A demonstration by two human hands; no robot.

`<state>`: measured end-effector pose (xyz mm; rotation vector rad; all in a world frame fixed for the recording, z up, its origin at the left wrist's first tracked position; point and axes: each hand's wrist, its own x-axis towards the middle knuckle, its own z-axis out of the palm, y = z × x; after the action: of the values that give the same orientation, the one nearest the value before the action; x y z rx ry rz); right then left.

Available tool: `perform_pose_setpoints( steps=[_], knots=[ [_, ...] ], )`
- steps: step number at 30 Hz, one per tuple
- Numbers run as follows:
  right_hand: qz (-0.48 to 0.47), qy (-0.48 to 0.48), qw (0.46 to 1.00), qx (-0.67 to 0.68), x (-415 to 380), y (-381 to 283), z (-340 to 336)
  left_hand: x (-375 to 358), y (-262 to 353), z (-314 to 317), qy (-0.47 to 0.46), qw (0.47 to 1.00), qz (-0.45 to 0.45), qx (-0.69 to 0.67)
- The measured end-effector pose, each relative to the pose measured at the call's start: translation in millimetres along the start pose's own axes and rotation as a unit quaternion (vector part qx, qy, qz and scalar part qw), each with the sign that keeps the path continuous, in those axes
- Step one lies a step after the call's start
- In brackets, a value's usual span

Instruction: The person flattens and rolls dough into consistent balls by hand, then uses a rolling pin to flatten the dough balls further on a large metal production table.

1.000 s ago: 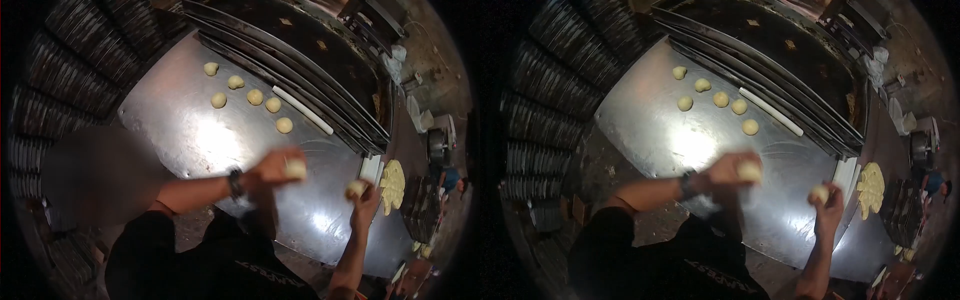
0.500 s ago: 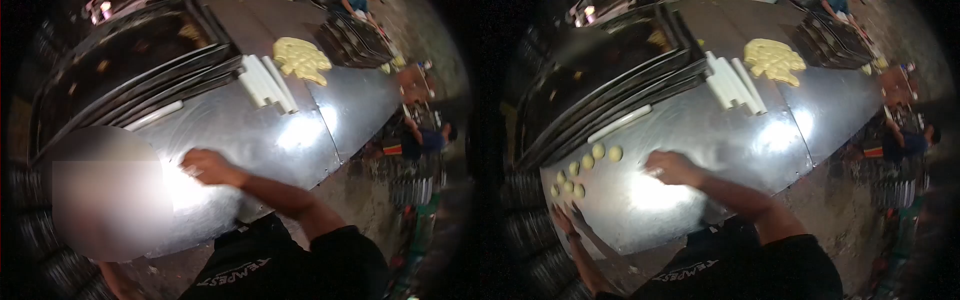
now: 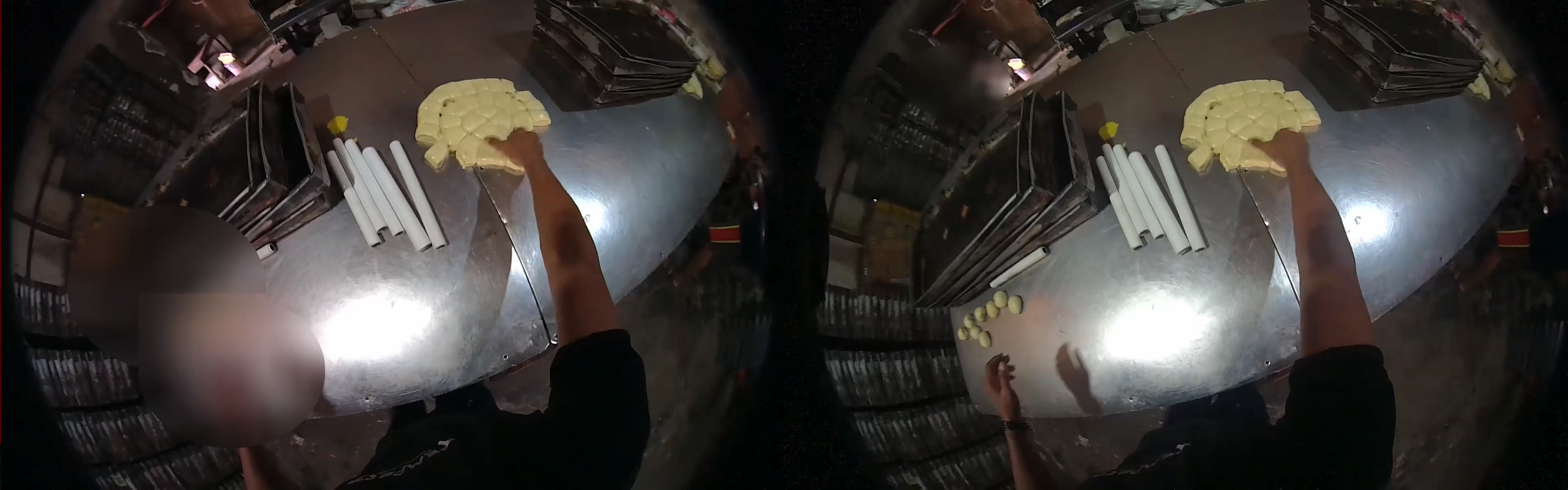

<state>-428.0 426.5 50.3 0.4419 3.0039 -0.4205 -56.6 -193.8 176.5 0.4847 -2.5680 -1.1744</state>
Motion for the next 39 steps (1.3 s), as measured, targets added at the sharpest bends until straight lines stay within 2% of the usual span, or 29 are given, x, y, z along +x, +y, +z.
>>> perform_pose_setpoints(
  steps=[1,4,6,8,10,12,14,16,18,20,22,24,27,28,29,30,31,32,33,34,35,36,37,38,39],
  knots=[
    [-0.044,-0.006,0.999,0.004,-3.0,-5.3,3.5,5.2,29.0,16.7,-0.023,0.999,0.015,-0.016],
    [0.015,0.027,0.996,0.079,16.6,-16.3,37.2,18.1,89.8,71.0,-0.103,0.988,0.074,-0.091],
    [0.123,0.151,0.942,0.274,28.2,-18.4,75.0,25.2,110.7,111.3,-0.149,0.966,0.093,-0.187],
    [0.143,0.078,0.894,0.417,31.8,-4.1,81.1,23.9,127.2,139.9,-0.193,0.949,0.078,-0.236],
    [0.084,-0.197,0.849,0.484,-0.5,20.8,47.2,17.2,129.6,155.0,-0.215,0.939,0.058,-0.261],
    [0.001,-0.283,0.775,0.565,-57.4,39.1,27.7,4.0,123.8,158.8,-0.224,0.925,0.023,-0.305],
    [-0.062,-0.315,0.826,0.464,-126.2,48.9,-9.1,-12.4,106.7,156.8,-0.23,0.918,-0.004,-0.324],
    [-0.051,-0.308,0.847,0.431,-200.9,55.3,-22.9,-33.1,82.6,155.7,-0.271,0.902,-0.041,-0.333],
    [0.014,-0.319,0.851,0.417,-276.4,38.4,-26.5,-57.6,68.7,163.5,-0.347,0.865,-0.124,-0.34],
    [-0.009,-0.412,0.735,0.539,-342.3,-12.4,-34.1,-80.9,83.1,174.8,-0.394,0.803,-0.264,-0.361],
    [-0.094,-0.375,0.832,0.398,-398.2,-88.2,-27.8,-104.9,61.7,214.0,-0.346,0.827,-0.159,-0.413],
    [-0.273,-0.279,0.785,0.48,-422.9,-133.7,33.1,-99.9,61.9,213.5,-0.201,0.936,-0.043,-0.284],
    [-0.264,-0.148,0.885,0.354,-452.9,-184.4,22.3,-62.0,7.1,184.7,-0.061,0.966,-0.008,-0.253],
    [-0.323,-0.129,0.871,0.347,-449.4,-175.5,22.8,-51.6,-8.5,161.4,-0.014,0.975,-0.001,-0.22],
    [-0.414,-0.102,0.85,0.311,-443.5,-164.1,21.1,-42.0,-29.5,139.4,0.001,0.972,0.002,-0.235],
    [-0.448,-0.066,0.859,0.24,-431.7,-141.1,38.3,-34.1,-50.7,118.6,0.018,0.968,0.003,-0.249],
    [-0.465,-0.026,0.839,0.283,-411.5,-107.9,61.6,-33.2,-68.7,100.1,-0.012,0.976,0.027,-0.215],
    [-0.483,0.049,0.834,0.265,-394.9,-89.5,67.5,-32.5,-84.4,85.7,-0.04,0.981,0.05,-0.182],
    [-0.506,0.078,0.843,0.166,-368.8,-70.8,76.9,-28.8,-100.4,77.8,-0.103,0.976,0.186,-0.041],
    [-0.485,0.047,0.869,0.086,-348.8,-72.7,72.1,-27.1,-108.9,76.0,-0.169,0.931,0.308,0.1],
    [-0.501,0.099,0.857,0.064,-327.6,-83.8,76.1,-20.2,-112.4,86.8,-0.175,0.918,0.319,0.16],
    [-0.444,0.132,0.881,0.096,-302.4,-107.3,83.0,-10.6,-102.1,100.5,-0.122,0.939,0.253,0.198],
    [-0.378,0.158,0.903,0.127,-285.3,-128.5,94.3,-0.4,-96.7,125.7,0.031,0.953,0.264,0.143],
    [-0.305,0.172,0.924,0.153,-288.0,-140.6,108.3,12.9,-84.7,153.9,0.143,0.968,0.182,0.095],
    [-0.348,0.134,0.916,0.148,-300.1,-151.0,118.7,18.9,-66.2,177.4,0.167,0.984,0.046,0.032]
  ],
)
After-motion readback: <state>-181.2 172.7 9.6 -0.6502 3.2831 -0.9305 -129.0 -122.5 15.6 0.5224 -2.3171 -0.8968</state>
